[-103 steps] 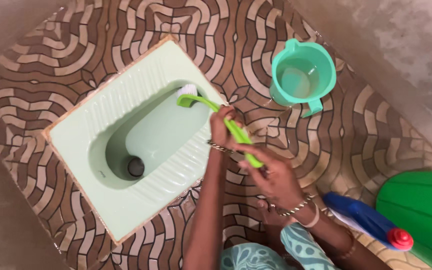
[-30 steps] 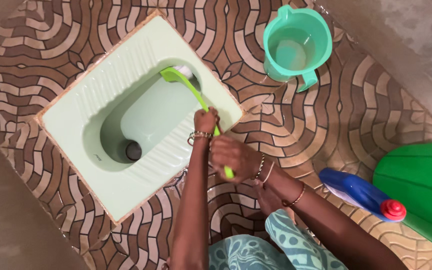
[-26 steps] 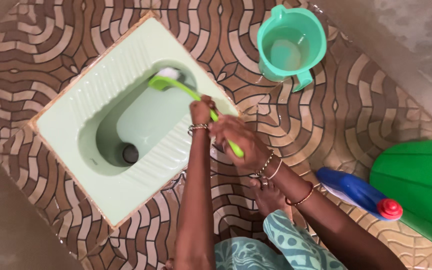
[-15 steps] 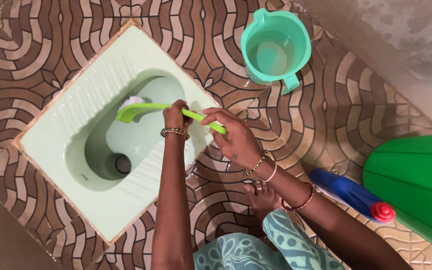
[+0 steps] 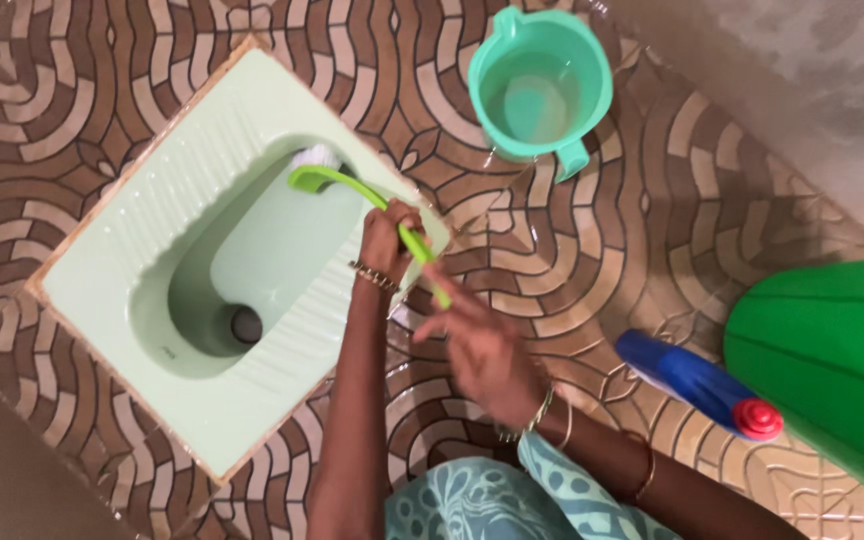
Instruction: The person cleans a squat toilet using a green brush, scrubbing the interior and the rim while occasionally rinsing with water from a green mug.
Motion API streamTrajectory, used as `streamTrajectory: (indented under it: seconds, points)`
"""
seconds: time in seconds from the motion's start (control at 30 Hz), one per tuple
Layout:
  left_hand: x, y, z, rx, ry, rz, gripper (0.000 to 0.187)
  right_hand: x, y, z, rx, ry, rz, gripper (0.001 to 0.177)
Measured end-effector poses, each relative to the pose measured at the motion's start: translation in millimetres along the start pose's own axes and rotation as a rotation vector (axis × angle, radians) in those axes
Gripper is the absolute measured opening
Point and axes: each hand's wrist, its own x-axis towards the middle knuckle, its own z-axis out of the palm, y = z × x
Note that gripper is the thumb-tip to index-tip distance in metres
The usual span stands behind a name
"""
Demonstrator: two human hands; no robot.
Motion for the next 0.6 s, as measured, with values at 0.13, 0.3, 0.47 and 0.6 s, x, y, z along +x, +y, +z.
streamTrajectory:
  seconds: [0.13, 0.3, 0.47, 0.6]
  points:
    - [-32, 6, -47, 0.221, 0.032, -0.068, 0.016, -21, -6, 28, -0.246, -0.147, -0.318, 0.031]
    - [14, -40, -64, 0.482, 0.257, 0.099, 0.008, -6, 11, 55, -0.039, -0.161, 0.092, 0.065]
    - [24, -63, -53, 0.469, 0.465, 0.298, 0.011, 17, 63, 45, 0.116, -0.113, 0.642, 0.058]
    - [31, -38, -76, 0.214, 0.646, 0.387, 0.015, 56, 104, 49, 0.198, -0.128, 0.309, 0.042]
